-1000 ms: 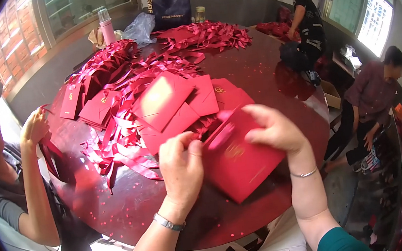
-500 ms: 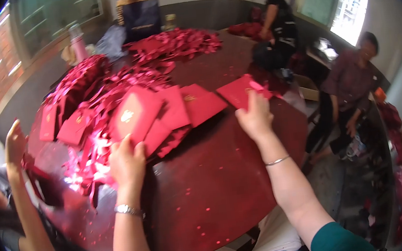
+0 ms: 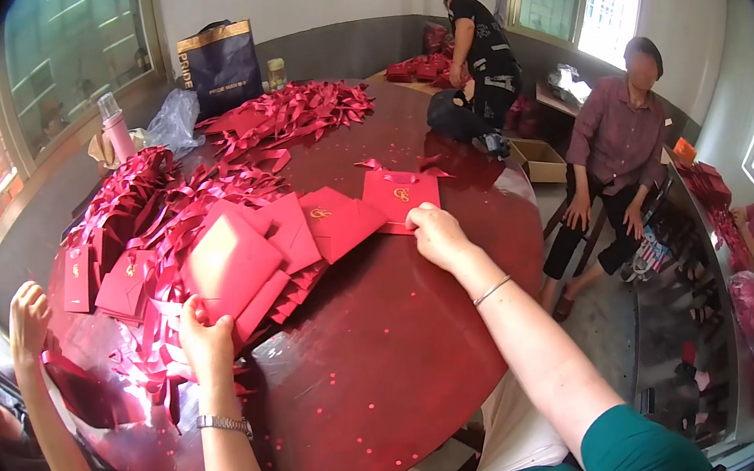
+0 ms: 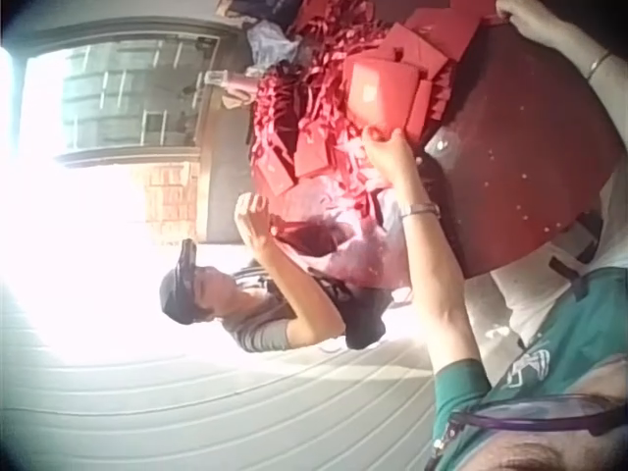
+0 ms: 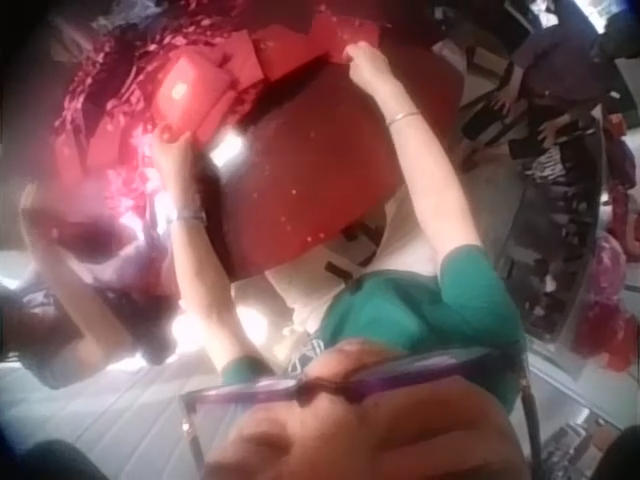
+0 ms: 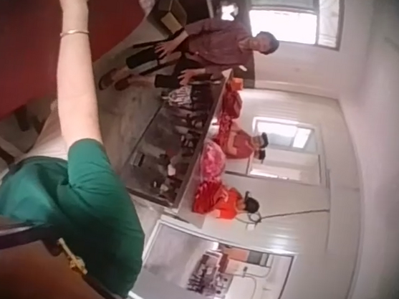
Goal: The person attaches ribbon handles to red gift bags by hand, threading the ribbons into the slots of each bag.
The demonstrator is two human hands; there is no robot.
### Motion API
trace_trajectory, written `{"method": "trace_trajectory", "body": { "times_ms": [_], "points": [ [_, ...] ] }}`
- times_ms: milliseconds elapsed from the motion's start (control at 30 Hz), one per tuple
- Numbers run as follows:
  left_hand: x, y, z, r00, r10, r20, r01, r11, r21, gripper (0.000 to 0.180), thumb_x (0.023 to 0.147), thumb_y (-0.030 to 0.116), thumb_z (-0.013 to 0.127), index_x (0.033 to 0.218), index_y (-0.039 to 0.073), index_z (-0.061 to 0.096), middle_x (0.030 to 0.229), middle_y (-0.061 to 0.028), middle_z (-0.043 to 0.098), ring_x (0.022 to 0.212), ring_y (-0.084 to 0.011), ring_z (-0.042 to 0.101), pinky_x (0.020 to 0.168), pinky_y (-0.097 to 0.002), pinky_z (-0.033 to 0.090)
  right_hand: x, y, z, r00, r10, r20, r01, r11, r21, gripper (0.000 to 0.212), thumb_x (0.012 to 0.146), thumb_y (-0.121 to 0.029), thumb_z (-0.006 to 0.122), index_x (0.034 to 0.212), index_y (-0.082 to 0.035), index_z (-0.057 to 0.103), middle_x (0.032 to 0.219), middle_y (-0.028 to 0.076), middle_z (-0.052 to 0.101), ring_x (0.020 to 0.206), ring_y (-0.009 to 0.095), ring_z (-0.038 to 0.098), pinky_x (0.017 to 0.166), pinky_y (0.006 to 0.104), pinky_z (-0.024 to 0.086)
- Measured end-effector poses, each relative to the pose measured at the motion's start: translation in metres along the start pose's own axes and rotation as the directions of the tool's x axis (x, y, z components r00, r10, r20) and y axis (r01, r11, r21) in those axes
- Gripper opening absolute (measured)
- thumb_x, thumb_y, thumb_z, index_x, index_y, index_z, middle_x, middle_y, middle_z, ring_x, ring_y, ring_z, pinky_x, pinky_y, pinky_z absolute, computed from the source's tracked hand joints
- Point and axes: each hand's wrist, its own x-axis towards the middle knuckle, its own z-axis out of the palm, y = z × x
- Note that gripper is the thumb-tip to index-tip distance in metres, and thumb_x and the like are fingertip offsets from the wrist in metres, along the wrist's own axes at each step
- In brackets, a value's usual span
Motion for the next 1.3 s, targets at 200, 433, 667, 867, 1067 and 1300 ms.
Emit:
{"method": "trace_trajectory", "body": {
  "times_ms": [200,433,667,867,1067,1300],
  "points": [
    [-0.01,0.031,-0.007,1.0,-0.02,0.005,0.021,0.997,-0.081,0.074,0.062,0.0,0.068,0.133,0.005,0.05,0.101,-0.0149,0.061,0.091,-0.0251,0.061,0.084,-0.0365,0.05,0.013,0.022,-0.008,0.97,-0.059,-0.236,0.061,0.998,0.001,0.021,0.073,0.007,0.052,0.083,-0.005,0.065,0.092,0.016,0.065,0.09,0.035,0.063,0.077,0.0424,0.051],
    [-0.019,0.039,-0.009,0.981,0.188,0.042,-0.17,0.947,-0.274,0.055,0.071,-0.01,0.061,0.124,0.002,0.057,0.092,-0.0075,0.066,0.077,-0.0126,0.06,0.072,-0.0269,0.05,0.009,-0.11,-0.001,0.987,-0.102,-0.125,0.156,0.8,0.579,0.036,0.093,-0.02,0.063,0.121,0.002,0.057,0.117,0.013,0.064,0.109,0.019,0.061,0.09,0.0306,0.048],
    [-0.066,0.079,-0.01,0.903,0.185,0.387,-0.052,0.943,-0.329,0.03,0.072,-0.006,0.065,0.102,0.002,0.067,0.074,-0.0045,0.057,0.069,-0.0128,0.055,0.067,-0.0269,0.047,-0.014,-0.149,-0.021,0.962,-0.257,0.09,0.066,0.54,0.839,0.037,0.103,-0.032,0.046,0.109,0.001,0.061,0.081,0.005,0.064,0.074,0.011,0.061,0.073,0.0259,0.051],
    [-0.081,0.078,-0.008,0.807,-0.093,0.583,0.329,0.891,-0.313,0.019,0.071,-0.008,0.057,0.084,0.002,0.067,0.068,0.0008,0.059,0.056,-0.0075,0.049,0.052,-0.0238,0.04,-0.016,-0.138,-0.032,0.915,-0.218,0.34,-0.354,-0.024,0.935,0.066,0.1,-0.057,0.032,0.116,0.001,0.058,0.092,0.008,0.067,0.083,0.018,0.065,0.079,0.0319,0.054],
    [-0.078,0.085,-0.012,0.709,-0.216,0.671,0.553,0.76,-0.34,0.025,0.072,-0.007,0.055,0.095,-0.001,0.062,0.069,-0.0029,0.059,0.055,-0.0125,0.052,0.049,-0.0256,0.039,-0.012,-0.122,-0.033,0.9,-0.379,0.213,-0.283,-0.137,0.949,0.076,0.094,-0.062,0.043,0.133,0.003,0.049,0.126,0.014,0.061,0.118,0.023,0.057,0.103,0.0368,0.043],
    [-0.09,0.093,-0.013,0.921,0.378,-0.095,-0.387,0.914,-0.116,0.036,0.079,0.006,0.065,0.113,-0.003,0.06,0.109,-0.0216,0.06,0.099,-0.0366,0.057,0.088,-0.048,0.044,-0.012,-0.129,-0.038,0.917,-0.252,0.308,-0.237,0.277,0.931,0.033,0.096,-0.013,0.059,0.124,0.004,0.053,0.118,0.008,0.063,0.107,0.013,0.058,0.094,0.0291,0.046]
  ]
}}
